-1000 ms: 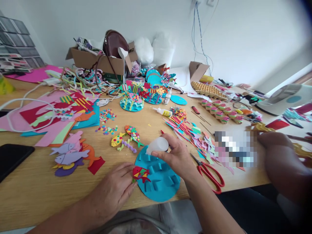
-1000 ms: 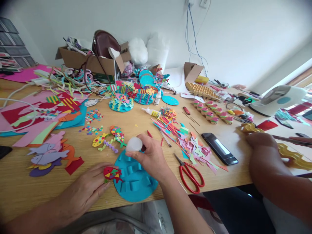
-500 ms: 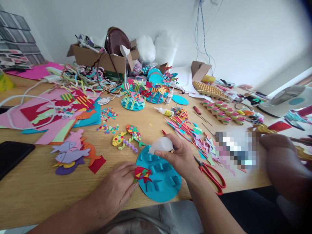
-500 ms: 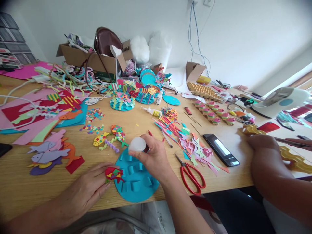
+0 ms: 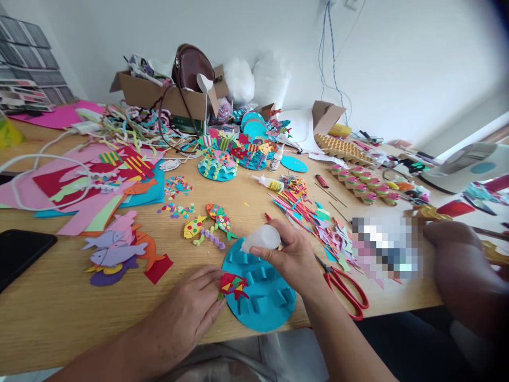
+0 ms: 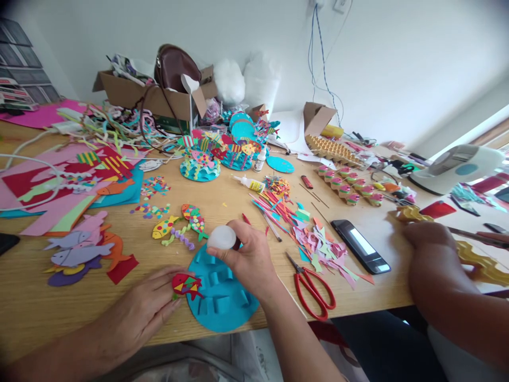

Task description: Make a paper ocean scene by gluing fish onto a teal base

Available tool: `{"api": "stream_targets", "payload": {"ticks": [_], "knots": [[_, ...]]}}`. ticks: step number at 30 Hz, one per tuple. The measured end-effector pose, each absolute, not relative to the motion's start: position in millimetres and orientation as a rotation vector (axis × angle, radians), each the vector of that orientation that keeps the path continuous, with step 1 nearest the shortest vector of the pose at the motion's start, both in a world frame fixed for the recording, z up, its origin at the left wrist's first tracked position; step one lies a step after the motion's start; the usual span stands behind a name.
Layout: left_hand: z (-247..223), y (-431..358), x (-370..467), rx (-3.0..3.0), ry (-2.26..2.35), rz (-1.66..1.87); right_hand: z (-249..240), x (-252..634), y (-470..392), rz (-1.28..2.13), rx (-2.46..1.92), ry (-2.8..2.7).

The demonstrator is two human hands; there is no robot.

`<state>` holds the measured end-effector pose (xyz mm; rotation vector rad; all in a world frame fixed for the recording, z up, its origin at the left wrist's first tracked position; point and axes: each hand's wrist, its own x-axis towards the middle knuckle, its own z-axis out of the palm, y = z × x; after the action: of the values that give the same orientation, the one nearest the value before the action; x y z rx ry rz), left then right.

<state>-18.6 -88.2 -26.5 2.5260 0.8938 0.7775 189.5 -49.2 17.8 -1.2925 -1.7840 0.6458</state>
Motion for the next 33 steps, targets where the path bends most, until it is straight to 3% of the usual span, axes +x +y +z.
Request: {"api": "stream_targets", "payload": {"ticks": [33], "knots": [[-28.8, -89.0, -20.6, 2.502, 0.883, 0.732, 15.2, 194.1, -53.7, 0.734, -1.3, -1.724]]}}
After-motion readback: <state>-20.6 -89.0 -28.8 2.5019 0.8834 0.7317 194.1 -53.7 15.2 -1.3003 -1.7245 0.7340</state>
